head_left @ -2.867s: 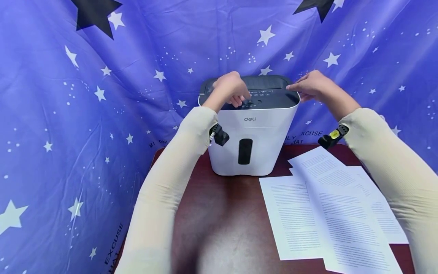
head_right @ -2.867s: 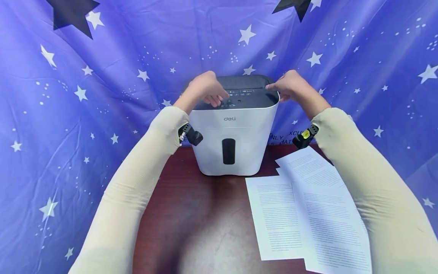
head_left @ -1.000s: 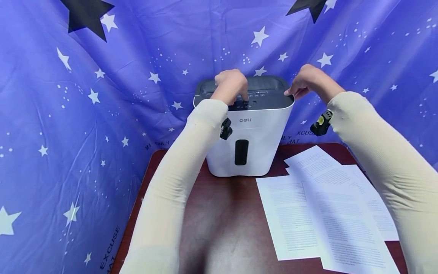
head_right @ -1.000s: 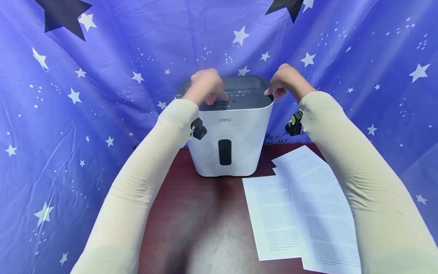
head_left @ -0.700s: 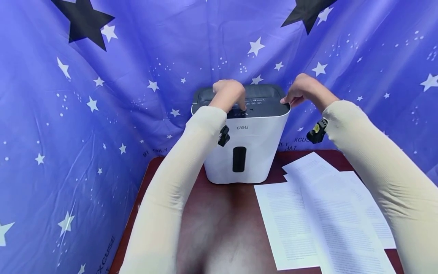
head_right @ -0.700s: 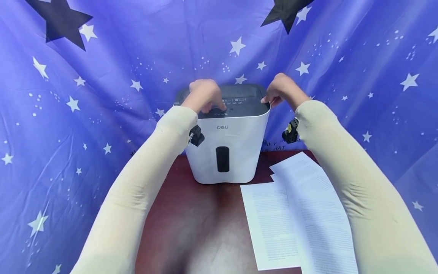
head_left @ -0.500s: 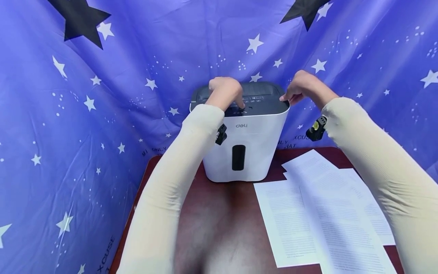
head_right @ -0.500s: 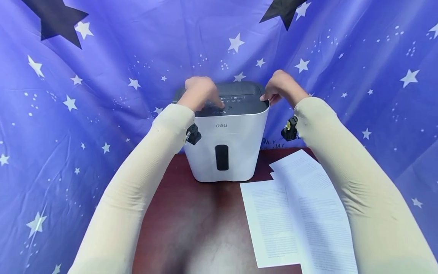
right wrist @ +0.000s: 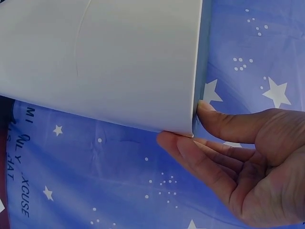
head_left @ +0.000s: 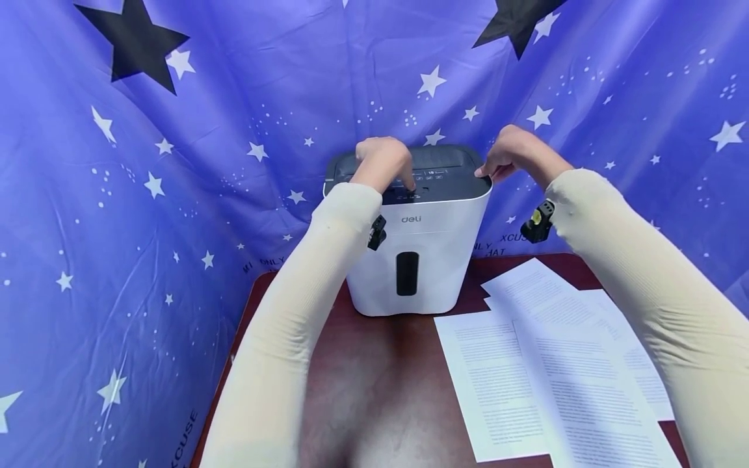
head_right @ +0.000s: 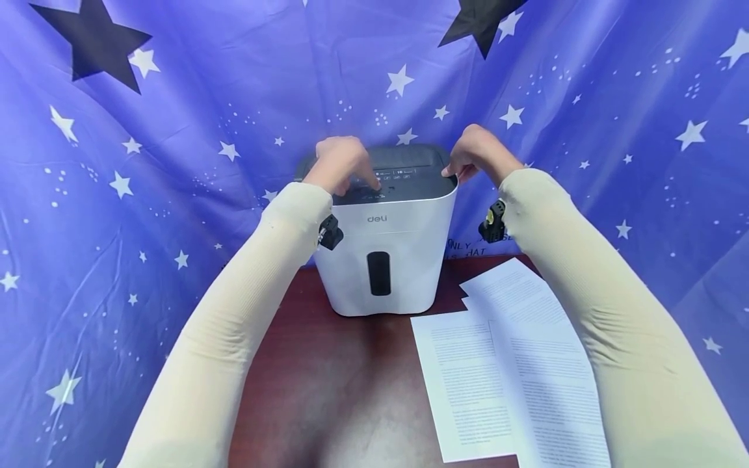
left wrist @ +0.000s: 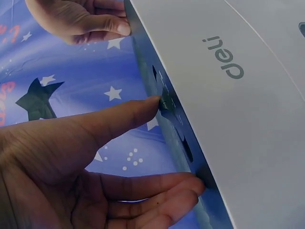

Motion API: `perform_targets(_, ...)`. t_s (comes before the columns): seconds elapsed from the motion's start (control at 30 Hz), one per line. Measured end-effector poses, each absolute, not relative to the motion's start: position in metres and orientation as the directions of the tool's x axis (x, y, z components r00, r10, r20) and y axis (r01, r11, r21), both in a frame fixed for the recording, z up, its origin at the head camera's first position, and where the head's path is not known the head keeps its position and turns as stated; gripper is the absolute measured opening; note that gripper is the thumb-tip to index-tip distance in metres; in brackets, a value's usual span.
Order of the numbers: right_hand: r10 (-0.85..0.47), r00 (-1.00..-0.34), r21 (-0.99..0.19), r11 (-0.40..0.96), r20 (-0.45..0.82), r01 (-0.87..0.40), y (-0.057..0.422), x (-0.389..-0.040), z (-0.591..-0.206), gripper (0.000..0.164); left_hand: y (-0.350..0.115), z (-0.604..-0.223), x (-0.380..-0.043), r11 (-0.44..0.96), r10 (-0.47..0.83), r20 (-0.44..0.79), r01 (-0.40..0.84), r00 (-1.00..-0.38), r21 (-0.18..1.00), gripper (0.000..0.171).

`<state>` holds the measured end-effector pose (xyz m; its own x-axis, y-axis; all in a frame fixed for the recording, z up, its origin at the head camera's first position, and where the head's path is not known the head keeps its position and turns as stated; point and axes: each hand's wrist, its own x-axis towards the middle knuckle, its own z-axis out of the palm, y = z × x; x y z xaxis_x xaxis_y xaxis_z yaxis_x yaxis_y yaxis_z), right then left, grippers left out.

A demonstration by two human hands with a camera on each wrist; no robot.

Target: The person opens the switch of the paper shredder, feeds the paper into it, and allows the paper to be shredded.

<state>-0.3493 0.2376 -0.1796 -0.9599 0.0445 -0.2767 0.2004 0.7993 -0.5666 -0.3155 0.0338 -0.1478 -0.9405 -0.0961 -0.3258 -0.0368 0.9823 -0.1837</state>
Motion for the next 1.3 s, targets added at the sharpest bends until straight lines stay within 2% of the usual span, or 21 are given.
perform_targets(0.2, 0.043, -0.959, -0.56, 0.804, -0.28, 0.2, 0.238, -0.351, -0.181, 0.028, 0.03, -0.15, -0.315, 0.989, -0.104, -0.315, -0.063, -0.943, -0.137, 0.091)
perform_targets(0.43, 0.035, -0.956, -0.554, 0.808, -0.292, 0.199, 0.239, -0.353, -0.182, 0.023, 0.029, -0.15, -0.318, 0.988, -0.076, -0.34, -0.024, -0.937, -0.154, 0.087)
perform_targets(0.63, 0.043, -0.956, -0.551, 0.809, -0.289, 0.203, 0.238, -0.353, -0.182, 0.02, 0.027, -0.151, -0.323, 0.99, -0.106, -0.373, -0.061, -0.922, -0.13, 0.081)
perform_targets(0.83, 0.048, -0.955, -0.544, 0.813, -0.291, 0.206, 0.238, -0.354, -0.182, 0.022, 0.026, -0.151, -0.324, 0.989, -0.092, -0.39, -0.04, -0.916, -0.14, 0.073)
perform_targets(1.03, 0.056, -0.955, -0.548, 0.809, -0.29, 0.214, 0.238, -0.355, -0.18, 0.027, 0.019, -0.152, -0.323, 0.995, -0.098, -0.351, -0.082, -0.931, -0.06, 0.081)
perform_targets(1.3, 0.018, -0.95, -0.555, 0.808, -0.311, 0.197, 0.237, -0.357, -0.178, 0.026, 0.024, -0.15, -0.322, 0.992, -0.112, -0.351, -0.086, -0.93, -0.09, 0.07)
